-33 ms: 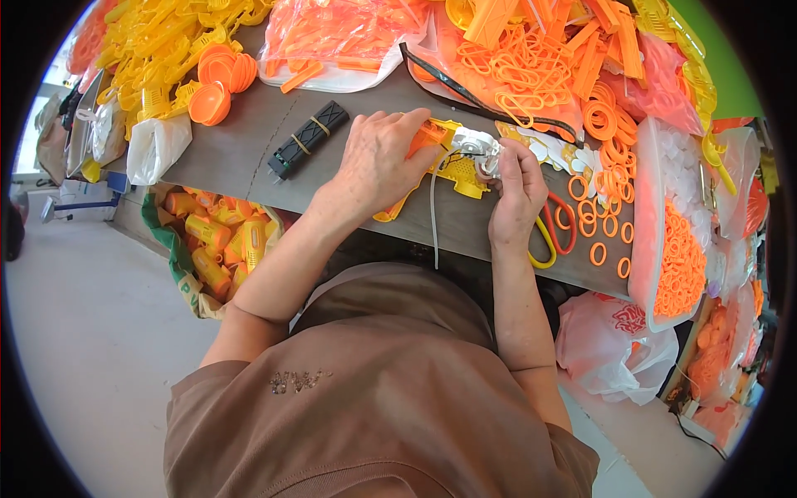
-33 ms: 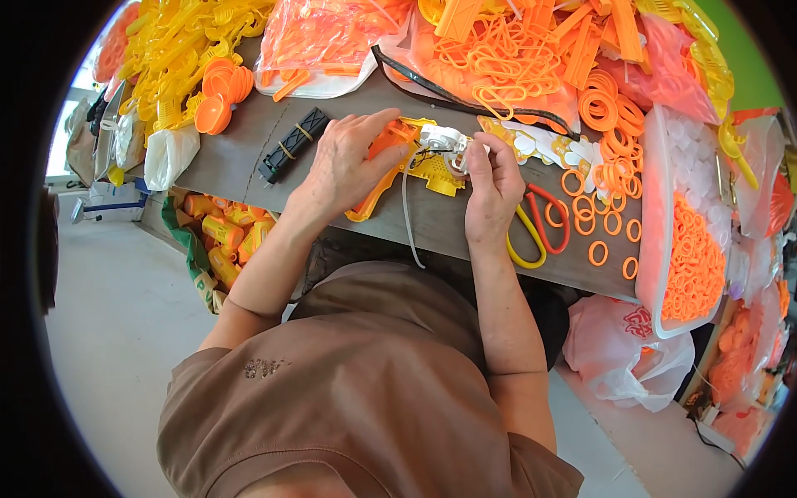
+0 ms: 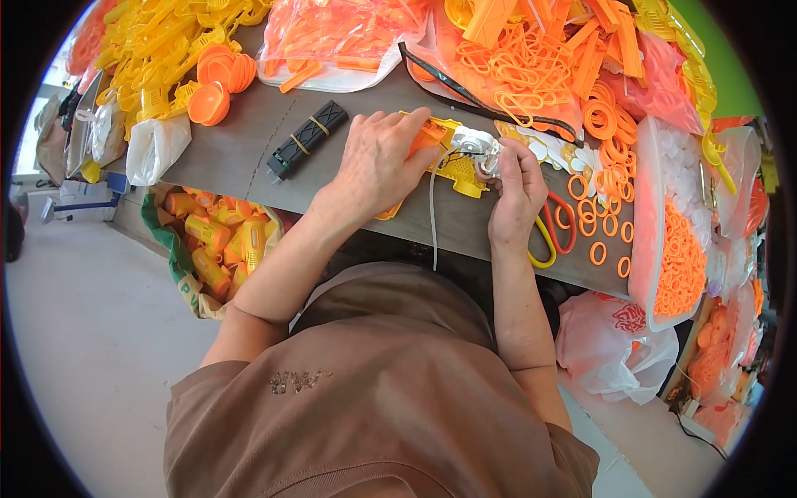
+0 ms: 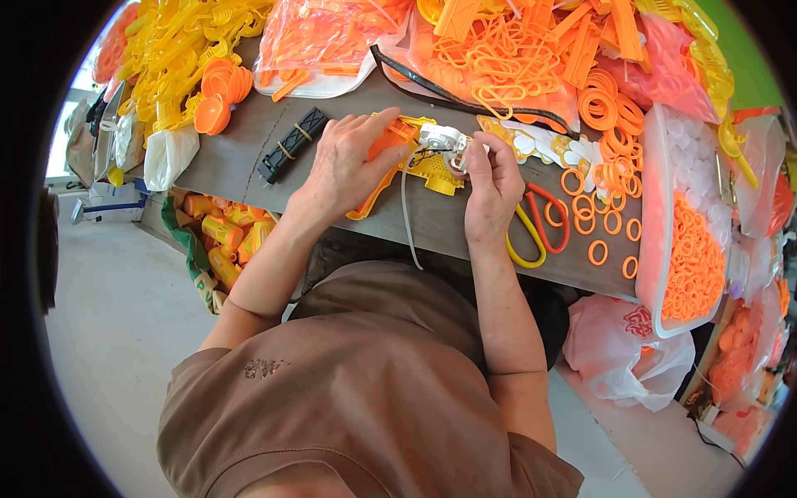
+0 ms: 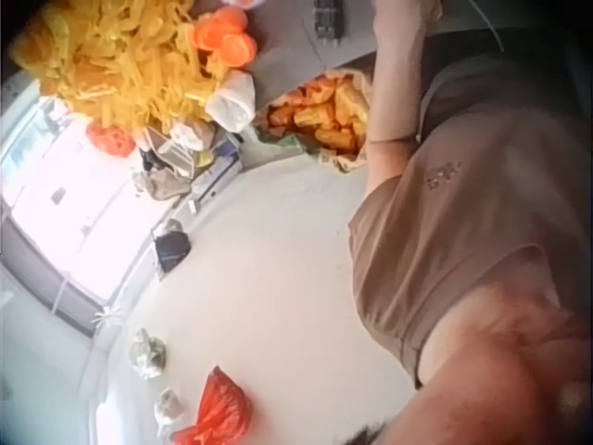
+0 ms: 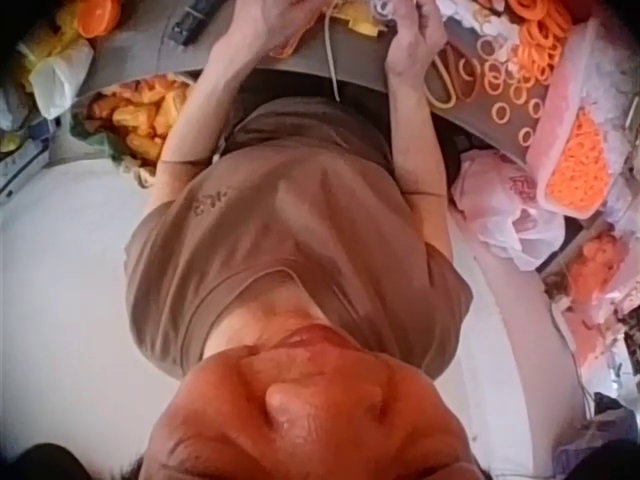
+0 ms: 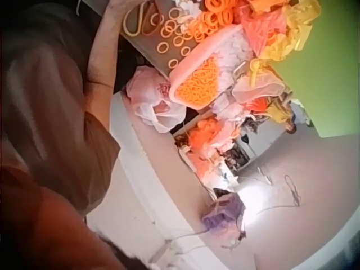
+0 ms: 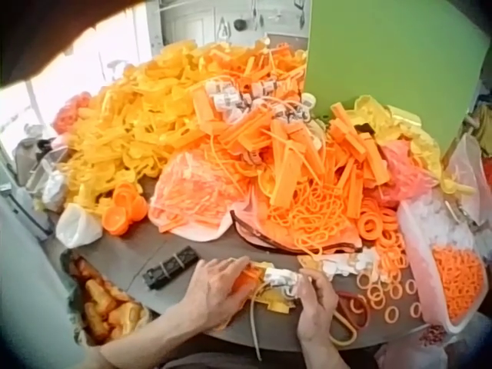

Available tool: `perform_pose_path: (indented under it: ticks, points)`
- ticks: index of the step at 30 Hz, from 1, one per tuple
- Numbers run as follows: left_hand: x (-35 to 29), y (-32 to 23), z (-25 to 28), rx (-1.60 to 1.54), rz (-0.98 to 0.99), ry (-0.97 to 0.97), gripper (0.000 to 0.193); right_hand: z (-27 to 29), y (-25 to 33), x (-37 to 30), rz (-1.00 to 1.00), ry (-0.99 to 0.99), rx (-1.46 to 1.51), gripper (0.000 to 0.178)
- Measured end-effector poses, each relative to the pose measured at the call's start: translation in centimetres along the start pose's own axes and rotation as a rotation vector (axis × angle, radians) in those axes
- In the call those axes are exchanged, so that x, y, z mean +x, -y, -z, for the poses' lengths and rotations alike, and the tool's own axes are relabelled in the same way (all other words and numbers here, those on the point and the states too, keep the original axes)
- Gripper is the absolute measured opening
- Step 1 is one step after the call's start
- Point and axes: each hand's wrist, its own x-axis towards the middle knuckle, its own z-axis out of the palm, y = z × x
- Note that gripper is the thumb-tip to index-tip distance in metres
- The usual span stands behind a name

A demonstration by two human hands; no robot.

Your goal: Assembling yellow and orange plastic toy guns and components at a factory workbench.

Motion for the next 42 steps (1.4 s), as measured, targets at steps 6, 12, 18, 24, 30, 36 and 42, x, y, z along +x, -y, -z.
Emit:
perform_pose_path:
  ticks: [6, 12, 18, 24, 30, 36, 42]
  points:
    - [-0.7, 0.9, -0.5, 0.029, -0.146, -0.103, 0.033, 0.0, 0.5, -0.1, -0.003, 0.019, -0.013, 0.025]
    - [-1.0, 1.2, -0.9, 0.034, -0.120, -0.091, 0.042, -0.1, 0.6, -0.1, 0.016, 0.018, -0.046, 0.025]
    - [-1.1, 0.9, -1.0, 0.142, -0.178, -0.107, 0.041, 0.4, 0.3, 0.3, -0.040, 0.015, 0.010, 0.023]
    - [-1.1, 0.2, -0.4, 0.186, -0.167, -0.200, 0.037, 0.0, 2.3, 1.1, -0.223, 0.106, 0.190, 0.021]
    - [-0.2, -0.1, -0.2, -0.218, -0.170, -0.267, 0.027, -1.0, 3.8, 1.7, -0.361, 0.232, 0.170, 0.023]
    - [0.4, 0.3, -0.2, -0.356, -0.154, -0.240, 0.018, -1.6, 4.1, 2.3, -0.291, 0.405, -0.116, 0.025]
    - [1.6, 0.2, 1.6, -0.236, -0.219, -0.149, 0.016, -2.3, 4.5, 2.1, -0.215, 0.419, -0.166, 0.022]
